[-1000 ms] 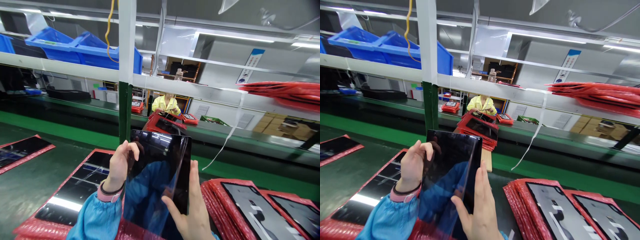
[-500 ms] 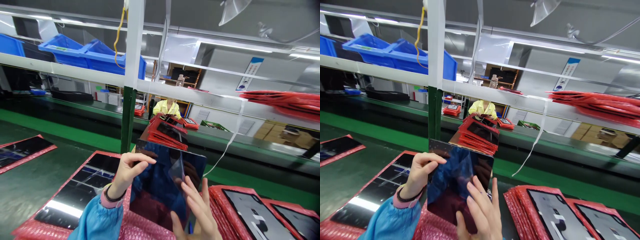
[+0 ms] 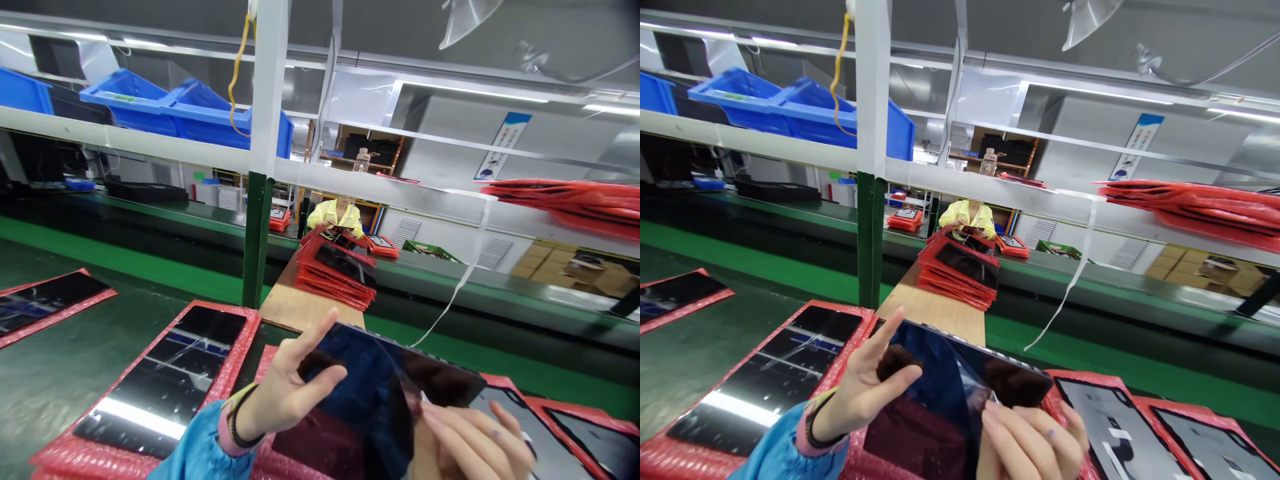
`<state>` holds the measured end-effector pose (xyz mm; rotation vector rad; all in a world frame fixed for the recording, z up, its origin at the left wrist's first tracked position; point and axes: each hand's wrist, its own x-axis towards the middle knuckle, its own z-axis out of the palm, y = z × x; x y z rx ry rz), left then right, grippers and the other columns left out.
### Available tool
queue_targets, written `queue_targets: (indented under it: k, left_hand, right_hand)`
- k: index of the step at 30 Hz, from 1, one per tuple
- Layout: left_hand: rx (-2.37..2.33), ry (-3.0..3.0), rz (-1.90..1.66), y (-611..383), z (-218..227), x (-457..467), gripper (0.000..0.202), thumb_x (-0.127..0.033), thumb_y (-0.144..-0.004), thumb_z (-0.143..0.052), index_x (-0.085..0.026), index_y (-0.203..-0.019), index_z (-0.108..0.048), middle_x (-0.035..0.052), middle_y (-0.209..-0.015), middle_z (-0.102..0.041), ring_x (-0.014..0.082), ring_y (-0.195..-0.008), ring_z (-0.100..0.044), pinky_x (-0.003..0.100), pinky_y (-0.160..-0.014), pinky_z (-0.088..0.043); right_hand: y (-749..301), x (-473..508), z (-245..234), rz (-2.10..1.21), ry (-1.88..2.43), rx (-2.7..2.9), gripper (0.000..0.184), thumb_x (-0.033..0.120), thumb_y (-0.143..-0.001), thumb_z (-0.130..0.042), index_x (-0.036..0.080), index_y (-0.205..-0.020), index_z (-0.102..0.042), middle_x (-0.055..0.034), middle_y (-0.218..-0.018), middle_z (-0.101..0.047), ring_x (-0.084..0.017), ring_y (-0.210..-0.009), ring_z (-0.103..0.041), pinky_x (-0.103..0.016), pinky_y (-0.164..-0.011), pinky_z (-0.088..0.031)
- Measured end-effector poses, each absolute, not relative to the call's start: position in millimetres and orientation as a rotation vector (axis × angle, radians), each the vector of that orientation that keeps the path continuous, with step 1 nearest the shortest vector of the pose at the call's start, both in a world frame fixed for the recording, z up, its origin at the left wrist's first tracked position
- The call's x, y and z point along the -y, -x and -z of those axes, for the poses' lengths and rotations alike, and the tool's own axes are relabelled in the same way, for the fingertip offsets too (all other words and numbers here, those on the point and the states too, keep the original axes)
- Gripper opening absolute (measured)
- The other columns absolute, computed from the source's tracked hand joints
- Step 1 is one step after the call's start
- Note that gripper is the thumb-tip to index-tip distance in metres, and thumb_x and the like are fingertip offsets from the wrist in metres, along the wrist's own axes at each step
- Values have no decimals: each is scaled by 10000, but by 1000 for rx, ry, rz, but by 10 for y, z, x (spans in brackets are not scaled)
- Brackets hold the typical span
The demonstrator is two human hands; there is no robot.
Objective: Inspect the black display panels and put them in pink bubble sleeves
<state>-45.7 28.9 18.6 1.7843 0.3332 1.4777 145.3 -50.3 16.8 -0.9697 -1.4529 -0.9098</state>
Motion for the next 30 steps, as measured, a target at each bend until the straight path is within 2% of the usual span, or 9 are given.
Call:
queue_targets:
  k: [4, 7, 11, 16, 19, 22, 26, 28, 30]
  left_hand:
    - [-324, -1727, -1448, 356, -180, -179, 786, -200, -872, -593, -448, -1490, -177, -60, -580, -476, 104, -482, -402, 208, -459, -374]
    - [-279, -1722, -1454, 323, -207, -125, 783, -185, -879, -581, -472, -1480, -169, -41, -677, -523, 103, -544, -468, 199, -525, -437]
    - [-244, -1715, -1464, 294, -205, -78, 767, -182, -899, -552, -449, -1491, -144, -26, -768, -560, 112, -637, -526, 220, -645, -493]
    - [-257, -1740, -1388, 282, -174, 13, 716, -190, -945, -465, -349, -1526, -77, 21, -887, -638, 134, -708, -582, 264, -720, -513]
    - [-308, -1788, -1314, 292, -145, 71, 741, -222, -930, -500, -302, -1534, -79, 99, -1141, -657, 203, -915, -655, 321, -858, -518]
    - [-366, -1793, -1254, 304, -120, 100, 765, -247, -917, -524, -281, -1539, -79, 127, -1317, -596, 264, -1135, -612, 357, -979, -481]
    - [-386, -1832, -1228, 313, -122, 94, 775, -244, -918, -519, -304, -1537, -56, 104, -1338, -592, 253, -1140, -615, 363, -1014, -462]
    - [-407, -1865, -1246, 319, -154, 91, 746, -231, -921, -519, -371, -1522, -101, 55, -1329, -602, 226, -1126, -619, 341, -1012, -459]
    - [-405, -1880, -1251, 329, -211, 91, 669, -209, -933, -499, -427, -1488, -197, 14, -1320, -609, 195, -1111, -624, 304, -994, -464]
  right_hand:
    - [-1523, 394, -150, 800, 879, 1201, 286, -9, -695, -705, 274, -709, -669, -20, -804, -593, -249, -871, -558, -544, -911, -448]
    - [-1506, 300, -129, 577, 830, 1055, 283, -28, -688, -709, 253, -705, -681, -47, -1045, -568, -309, -1108, -537, -571, -953, -460]
    - [-1490, 234, -162, 284, 738, 1018, 235, 2, -740, -671, 236, -715, -676, -34, -1232, -534, -313, -1311, -415, -596, -1024, -452]
    - [-1549, 176, -214, 38, 675, 964, 144, 106, -745, -680, 184, -630, -641, -55, -1254, -546, -362, -1343, -390, -668, -989, -452]
    - [-1603, 134, -212, -201, 696, 953, 140, 159, -756, -685, 181, -627, -633, -63, -1292, -539, -377, -1356, -370, -671, -997, -434]
    - [-1655, 106, -189, -353, 698, 960, 155, 190, -779, -673, 188, -632, -623, -50, -1332, -527, -349, -1311, -432, -643, -1009, -428]
    - [-1711, 103, -169, -466, 753, 944, 175, 240, -788, -677, 203, -629, -614, -28, -1365, -518, -343, -1233, -511, -637, -1017, -399]
    - [-1731, 111, -182, -521, 787, 920, 185, 257, -777, -690, 213, -614, -615, -16, -1373, -522, -359, -1290, -460, -638, -1052, -340]
    - [-1746, 119, -209, -566, 821, 897, 180, 269, -748, -717, 225, -603, -620, -7, -1356, -547, -350, -1350, -393, -618, -1118, -222]
